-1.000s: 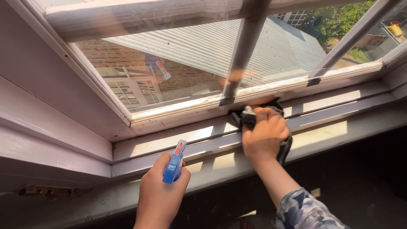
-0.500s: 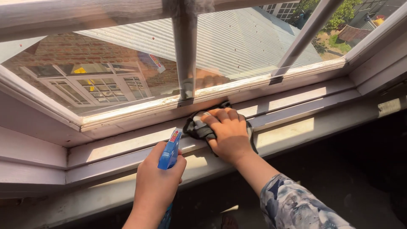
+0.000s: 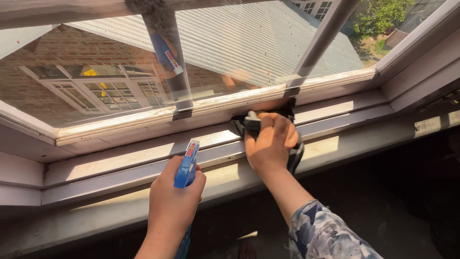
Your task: The person sprays a blue cleaning solution onto a window sill and wipes it with a dark cloth. They then move to an adjacent window with a mesh screen and wipe the frame and screen. The person continues to spray and wipe the upper frame of the second window.
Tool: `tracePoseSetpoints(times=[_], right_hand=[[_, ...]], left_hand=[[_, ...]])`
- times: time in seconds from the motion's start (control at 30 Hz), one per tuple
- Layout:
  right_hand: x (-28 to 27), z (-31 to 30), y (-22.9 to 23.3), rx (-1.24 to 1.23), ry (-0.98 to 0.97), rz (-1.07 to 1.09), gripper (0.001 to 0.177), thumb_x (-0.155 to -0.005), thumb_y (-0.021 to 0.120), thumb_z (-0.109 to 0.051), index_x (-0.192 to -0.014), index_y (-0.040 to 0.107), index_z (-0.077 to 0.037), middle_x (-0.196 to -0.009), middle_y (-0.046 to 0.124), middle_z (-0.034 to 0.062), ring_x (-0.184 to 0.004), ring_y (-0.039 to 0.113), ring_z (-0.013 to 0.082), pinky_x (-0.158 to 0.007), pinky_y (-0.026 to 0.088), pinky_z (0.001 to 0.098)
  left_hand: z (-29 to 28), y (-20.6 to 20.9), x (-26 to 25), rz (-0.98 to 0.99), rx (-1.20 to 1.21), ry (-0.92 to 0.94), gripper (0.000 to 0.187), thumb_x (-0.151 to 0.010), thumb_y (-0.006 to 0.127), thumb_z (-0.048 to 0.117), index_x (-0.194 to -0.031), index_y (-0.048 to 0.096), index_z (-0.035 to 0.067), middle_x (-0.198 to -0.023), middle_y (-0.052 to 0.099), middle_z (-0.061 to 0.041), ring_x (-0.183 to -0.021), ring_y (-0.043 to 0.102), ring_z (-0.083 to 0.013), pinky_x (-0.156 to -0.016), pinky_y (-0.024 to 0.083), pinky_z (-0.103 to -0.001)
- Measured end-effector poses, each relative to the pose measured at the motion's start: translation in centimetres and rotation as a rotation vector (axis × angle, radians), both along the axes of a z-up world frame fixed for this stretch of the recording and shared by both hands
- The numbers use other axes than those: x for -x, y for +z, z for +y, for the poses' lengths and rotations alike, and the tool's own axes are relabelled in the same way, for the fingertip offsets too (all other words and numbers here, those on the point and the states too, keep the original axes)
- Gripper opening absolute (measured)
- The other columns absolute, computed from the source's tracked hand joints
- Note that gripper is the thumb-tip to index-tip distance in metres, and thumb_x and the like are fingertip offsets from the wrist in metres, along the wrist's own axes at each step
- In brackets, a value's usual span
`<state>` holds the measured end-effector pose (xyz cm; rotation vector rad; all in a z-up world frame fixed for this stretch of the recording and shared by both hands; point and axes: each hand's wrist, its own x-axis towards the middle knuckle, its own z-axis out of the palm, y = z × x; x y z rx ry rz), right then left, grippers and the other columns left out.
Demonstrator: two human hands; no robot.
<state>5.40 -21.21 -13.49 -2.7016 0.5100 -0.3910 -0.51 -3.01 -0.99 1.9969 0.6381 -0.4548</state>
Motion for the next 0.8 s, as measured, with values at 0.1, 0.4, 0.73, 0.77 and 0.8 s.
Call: tracePoseSetpoints(times=[0.1,0.4,0.73,0.77,0.8], right_hand=[[0.5,5.5,-1.5,0.207,0.29,-0.052,0.066,-0.058,0.069,-0.038,-0.12,0.054,-0.024,-0.127,0.051,0.0038,-0.117,0.041,0.0306,-0.091,0.034,0.0542],[0.3,-0.5,-2.3,0.134,0.605,-0.096,0.06,-0.059,0.069,-0.029,-0.118,0.06,-0.032,-0.134,0.047,0.0009,-0.125,0.041,0.0242,-0.103,0.025,0.048],[-2.1,-21.5,-4.0,0.148,0.289,-0.101,0.044,-0.074,0.067,-0.025,-0.117,0.064,-0.028,-0.122,0.052,0.0032,-0.099,0.051,0.0377,-0.093,0.041,0.0471],[-2.0,-21.6,-4.0,0.096,0.202,-0.132,0.044,-0.073,0.064,-0.022,-0.116,0.066,-0.028,-0.12,0.052,0.0016,-0.101,0.049,0.0349,-0.092,0.042,0.0454],[-2.0,-21.7,-4.0,0.043,0.115,-0.163,0.044,-0.073,0.062,-0.018,-0.116,0.068,-0.028,-0.118,0.052,0.0001,-0.104,0.047,0.0321,-0.091,0.044,0.0437]], left_hand=[[-1.0,-0.8,-0.3,-0.011,-0.024,0.022,0.008,-0.076,0.058,0.021,-0.08,0.063,0.015,-0.065,0.059,-0.003,-0.056,0.061,-0.0196,-0.062,0.047,-0.03],[-4.6,-3.0,-0.7,-0.028,-0.012,0.074,0.01,-0.076,0.058,0.021,-0.083,0.065,0.017,-0.068,0.062,-0.003,-0.056,0.062,-0.021,-0.063,0.052,-0.03],[-7.0,-2.8,-1.1,-0.036,-0.046,-0.013,0.011,-0.079,0.056,0.026,-0.082,0.061,0.016,-0.068,0.061,-0.002,-0.057,0.065,-0.0193,-0.068,0.046,-0.03],[-7.1,-2.9,-1.0,-0.051,-0.022,0.01,0.011,-0.079,0.057,0.023,-0.083,0.064,0.015,-0.07,0.062,-0.003,-0.058,0.064,-0.0201,-0.067,0.05,-0.03],[-7.1,-3.1,-1.0,-0.065,0.001,0.033,0.012,-0.078,0.058,0.02,-0.085,0.067,0.015,-0.071,0.062,-0.003,-0.058,0.063,-0.0209,-0.066,0.055,-0.03]])
